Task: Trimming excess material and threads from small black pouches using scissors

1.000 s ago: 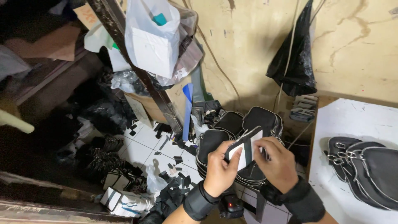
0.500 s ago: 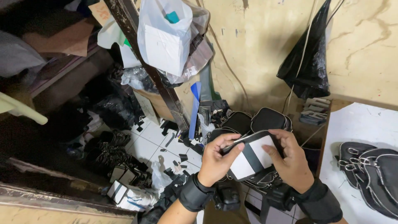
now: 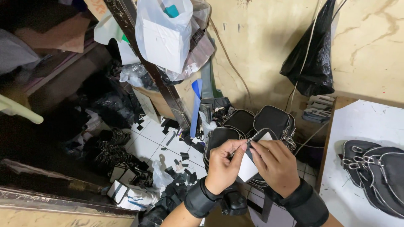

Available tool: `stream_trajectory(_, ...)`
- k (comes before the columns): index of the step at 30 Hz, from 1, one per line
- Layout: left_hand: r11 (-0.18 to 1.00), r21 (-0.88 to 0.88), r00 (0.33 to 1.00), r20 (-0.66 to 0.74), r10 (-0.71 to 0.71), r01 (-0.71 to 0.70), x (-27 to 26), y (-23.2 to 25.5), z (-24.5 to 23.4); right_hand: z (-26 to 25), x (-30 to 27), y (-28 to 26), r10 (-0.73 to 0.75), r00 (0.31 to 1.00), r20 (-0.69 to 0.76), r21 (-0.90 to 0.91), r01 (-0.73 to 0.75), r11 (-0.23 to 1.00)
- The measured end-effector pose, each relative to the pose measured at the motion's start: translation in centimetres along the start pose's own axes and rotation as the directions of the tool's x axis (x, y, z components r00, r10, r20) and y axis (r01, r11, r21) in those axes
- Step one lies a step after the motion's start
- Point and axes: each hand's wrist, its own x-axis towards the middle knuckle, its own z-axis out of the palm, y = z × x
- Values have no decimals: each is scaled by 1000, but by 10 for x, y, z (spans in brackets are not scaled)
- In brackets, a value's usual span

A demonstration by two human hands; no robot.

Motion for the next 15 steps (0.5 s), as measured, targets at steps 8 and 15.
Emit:
stream_trajectory(8, 1000, 2, 1000, 17, -25, 25, -1, -6, 0, 2, -9, 8, 52, 999, 12, 13, -52, 999)
stream_trajectory(15, 999, 17, 999, 28, -45, 45, 0, -3, 0, -3, -5, 8, -58, 998, 34, -26, 59, 998)
